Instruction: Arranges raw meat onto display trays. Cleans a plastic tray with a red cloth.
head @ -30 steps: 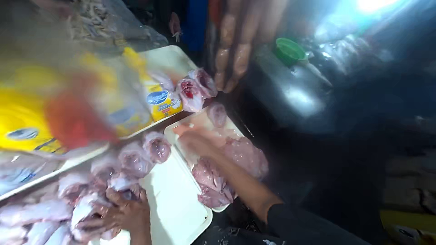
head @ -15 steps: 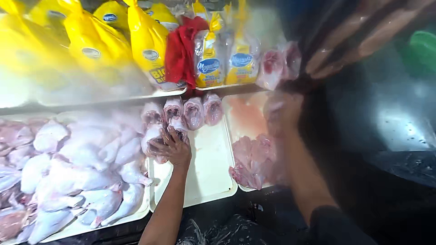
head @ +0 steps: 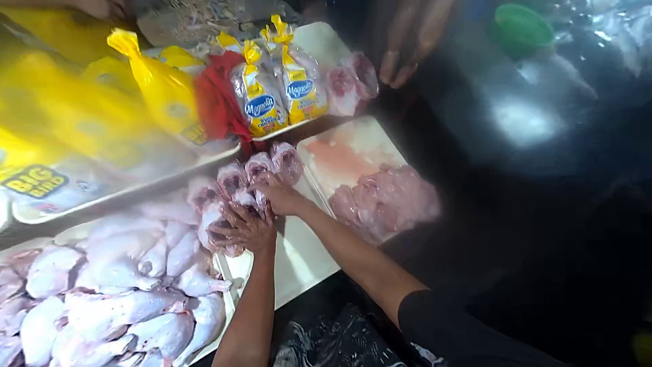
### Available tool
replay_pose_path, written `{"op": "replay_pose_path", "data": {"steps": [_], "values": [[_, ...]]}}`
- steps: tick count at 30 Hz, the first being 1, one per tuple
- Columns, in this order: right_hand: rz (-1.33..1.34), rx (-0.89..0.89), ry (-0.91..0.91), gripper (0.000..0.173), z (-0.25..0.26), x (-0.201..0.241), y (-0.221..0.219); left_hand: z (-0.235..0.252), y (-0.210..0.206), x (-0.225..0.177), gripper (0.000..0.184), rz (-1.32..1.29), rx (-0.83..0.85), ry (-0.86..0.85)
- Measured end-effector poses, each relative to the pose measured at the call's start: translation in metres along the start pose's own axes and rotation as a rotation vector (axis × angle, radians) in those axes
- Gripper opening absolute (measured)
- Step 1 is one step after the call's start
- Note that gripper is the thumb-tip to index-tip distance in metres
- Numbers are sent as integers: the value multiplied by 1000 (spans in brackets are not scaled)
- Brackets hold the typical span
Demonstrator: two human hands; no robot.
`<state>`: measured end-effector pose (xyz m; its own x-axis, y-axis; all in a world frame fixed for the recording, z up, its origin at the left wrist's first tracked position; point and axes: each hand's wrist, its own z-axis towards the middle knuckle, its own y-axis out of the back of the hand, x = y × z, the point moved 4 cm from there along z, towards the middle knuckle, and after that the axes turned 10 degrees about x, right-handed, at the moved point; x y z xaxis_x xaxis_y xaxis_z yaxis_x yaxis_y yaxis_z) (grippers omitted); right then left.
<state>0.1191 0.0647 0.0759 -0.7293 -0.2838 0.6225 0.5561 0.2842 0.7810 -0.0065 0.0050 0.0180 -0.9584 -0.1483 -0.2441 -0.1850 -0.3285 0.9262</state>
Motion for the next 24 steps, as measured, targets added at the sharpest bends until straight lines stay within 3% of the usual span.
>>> {"op": "replay_pose_path", "data": {"steps": [2,4,8,10,13,17,20,24], "values": [[145,3,-5,79,-26,0,11,-5,-8,5,109,-25,92,10],[121,-55,-67,77,-63,-3,29,-2,-11,4,112,-64,146,30],[-152,-196,-474,51,-164,-38,41,0,-11,4,105,-84,83,29],[-178,-231,-654,46,-212,-52,38,-1,-11,7,102,-88,74,24],[-215,-330,-739,41,-251,-60,38,0,-10,6,99,-73,69,16],[-283,-341,-641,41,-209,-52,92,2,-1,1,97,-82,34,-4],[-387,-339,-541,43,-138,-56,164,3,1,-3,99,-64,64,8],[-575,-351,-367,59,-37,-87,259,5,-3,-4,101,-23,56,11]]}}
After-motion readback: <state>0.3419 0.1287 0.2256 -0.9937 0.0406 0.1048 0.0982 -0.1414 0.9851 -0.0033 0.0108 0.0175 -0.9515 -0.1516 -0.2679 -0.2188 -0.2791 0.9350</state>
